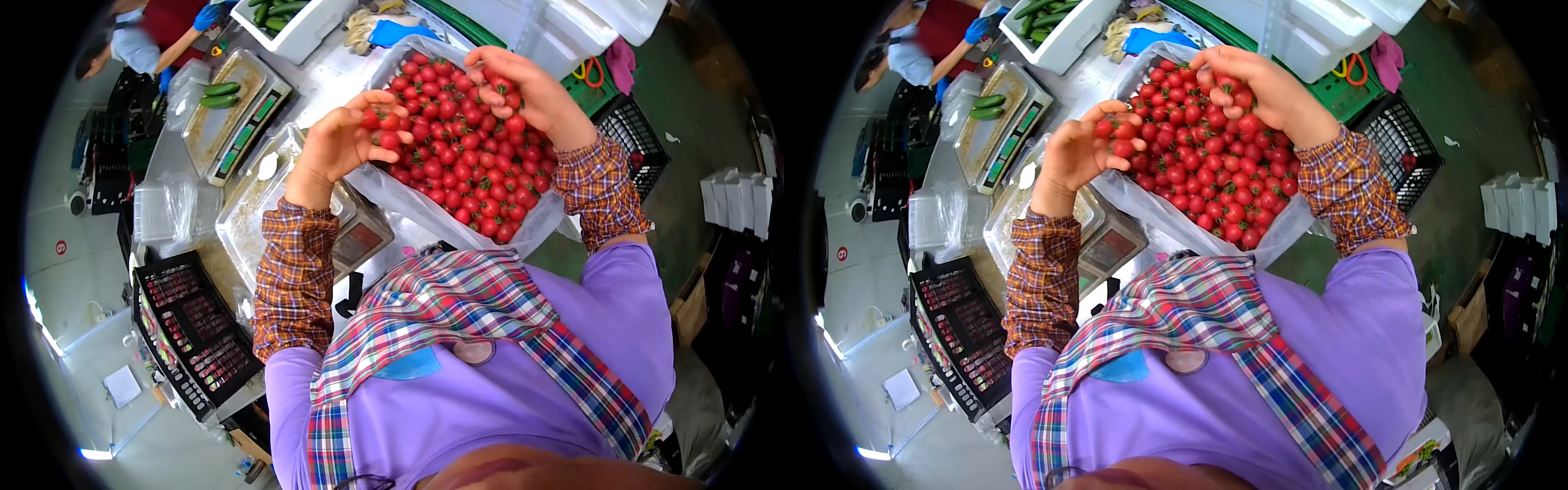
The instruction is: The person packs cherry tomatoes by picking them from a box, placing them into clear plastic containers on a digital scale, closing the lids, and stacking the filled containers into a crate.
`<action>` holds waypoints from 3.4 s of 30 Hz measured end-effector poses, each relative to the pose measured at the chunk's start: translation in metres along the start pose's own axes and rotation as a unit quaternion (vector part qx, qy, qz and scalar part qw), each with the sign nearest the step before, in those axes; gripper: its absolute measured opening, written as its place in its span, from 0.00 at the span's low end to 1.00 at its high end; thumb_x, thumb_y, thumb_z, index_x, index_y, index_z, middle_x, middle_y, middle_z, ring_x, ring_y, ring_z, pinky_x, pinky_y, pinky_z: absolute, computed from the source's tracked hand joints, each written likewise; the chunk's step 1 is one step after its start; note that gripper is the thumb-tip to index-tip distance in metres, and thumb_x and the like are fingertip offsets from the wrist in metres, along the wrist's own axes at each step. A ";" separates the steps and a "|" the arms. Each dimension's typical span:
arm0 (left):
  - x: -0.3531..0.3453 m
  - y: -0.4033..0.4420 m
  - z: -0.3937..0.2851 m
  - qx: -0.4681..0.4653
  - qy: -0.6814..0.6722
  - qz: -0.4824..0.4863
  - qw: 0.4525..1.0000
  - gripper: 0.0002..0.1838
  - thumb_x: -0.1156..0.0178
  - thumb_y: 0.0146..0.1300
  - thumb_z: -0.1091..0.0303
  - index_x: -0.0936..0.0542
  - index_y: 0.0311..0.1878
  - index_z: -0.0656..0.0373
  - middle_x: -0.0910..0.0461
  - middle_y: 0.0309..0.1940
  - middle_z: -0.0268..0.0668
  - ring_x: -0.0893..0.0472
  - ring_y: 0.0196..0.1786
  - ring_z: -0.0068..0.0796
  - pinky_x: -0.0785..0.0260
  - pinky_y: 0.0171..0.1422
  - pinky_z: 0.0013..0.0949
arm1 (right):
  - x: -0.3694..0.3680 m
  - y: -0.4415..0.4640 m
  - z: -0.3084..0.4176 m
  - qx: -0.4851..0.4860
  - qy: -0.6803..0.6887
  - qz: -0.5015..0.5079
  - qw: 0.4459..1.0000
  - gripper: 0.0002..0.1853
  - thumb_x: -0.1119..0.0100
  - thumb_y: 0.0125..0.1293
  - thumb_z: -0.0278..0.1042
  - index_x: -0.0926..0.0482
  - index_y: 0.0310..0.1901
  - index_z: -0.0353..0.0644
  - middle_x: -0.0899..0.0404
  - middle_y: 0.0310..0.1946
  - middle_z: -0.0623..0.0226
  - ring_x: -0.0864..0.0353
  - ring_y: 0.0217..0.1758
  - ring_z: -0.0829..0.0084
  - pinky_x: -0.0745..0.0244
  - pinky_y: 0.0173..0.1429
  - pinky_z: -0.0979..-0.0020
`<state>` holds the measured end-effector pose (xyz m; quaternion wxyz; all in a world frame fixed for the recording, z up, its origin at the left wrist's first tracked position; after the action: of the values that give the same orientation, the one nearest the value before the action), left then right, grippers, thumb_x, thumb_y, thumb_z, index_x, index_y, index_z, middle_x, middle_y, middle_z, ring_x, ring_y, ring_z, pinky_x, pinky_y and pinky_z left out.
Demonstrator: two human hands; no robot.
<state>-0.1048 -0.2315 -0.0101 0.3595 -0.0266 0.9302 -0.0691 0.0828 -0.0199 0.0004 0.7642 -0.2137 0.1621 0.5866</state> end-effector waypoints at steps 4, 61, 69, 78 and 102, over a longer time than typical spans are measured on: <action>-0.010 0.021 0.022 0.069 0.127 -0.201 0.969 0.12 0.39 0.62 0.59 0.23 0.39 0.58 0.25 0.30 0.33 0.23 0.29 0.24 0.24 0.28 0.31 | 0.018 0.003 -0.004 0.004 0.179 -0.007 0.984 0.13 0.46 0.69 0.43 0.27 0.37 0.40 0.30 0.33 0.68 0.36 0.26 0.82 0.43 0.21 0.84; 0.044 -0.160 0.005 0.007 0.670 -0.438 0.599 0.26 0.31 0.53 0.59 0.23 0.53 0.62 0.21 0.47 0.45 0.20 0.47 0.37 0.29 0.52 0.35 | -0.034 0.031 -0.042 -0.134 0.205 0.060 0.968 0.16 0.47 0.67 0.38 0.27 0.51 0.36 0.22 0.36 0.63 0.40 0.18 0.85 0.50 0.16 0.84; -0.009 -0.089 0.030 -0.109 0.414 -0.378 0.821 0.17 0.38 0.62 0.63 0.24 0.49 0.64 0.20 0.45 0.45 0.19 0.45 0.35 0.25 0.47 0.34 | -0.044 0.030 -0.052 -0.094 0.275 0.003 0.957 0.12 0.48 0.68 0.40 0.25 0.44 0.40 0.25 0.32 0.68 0.36 0.23 0.80 0.44 0.22 0.80; -0.059 0.004 0.090 0.011 0.006 -0.181 0.983 0.15 0.47 0.70 0.61 0.29 0.49 0.64 0.22 0.41 0.45 0.18 0.43 0.34 0.22 0.48 0.31 | -0.051 0.018 -0.057 0.027 0.216 -0.071 0.974 0.18 0.53 0.70 0.39 0.29 0.53 0.35 0.23 0.42 0.62 0.32 0.26 0.76 0.38 0.27 0.75; -0.036 0.010 0.088 -0.010 -0.336 -0.122 0.934 0.25 0.55 0.68 0.48 0.34 0.61 0.55 0.30 0.58 0.41 0.30 0.63 0.45 0.38 0.64 0.64 | -0.057 0.003 -0.051 0.174 -0.302 0.132 0.928 0.20 0.53 0.59 0.16 0.28 0.54 0.34 0.28 0.51 0.62 0.27 0.59 0.70 0.31 0.63 0.68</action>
<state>-0.0189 -0.2276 -0.0522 0.6393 -0.1650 0.7456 -0.0898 0.0651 -0.0928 -0.0151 0.7178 0.1337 0.0498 0.6815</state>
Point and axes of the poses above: each hand's wrist, its own y-axis towards the middle knuckle, its own x-axis out of the back of the hand, z = x × y, the point moved 1 cm from there along y, towards the middle knuckle
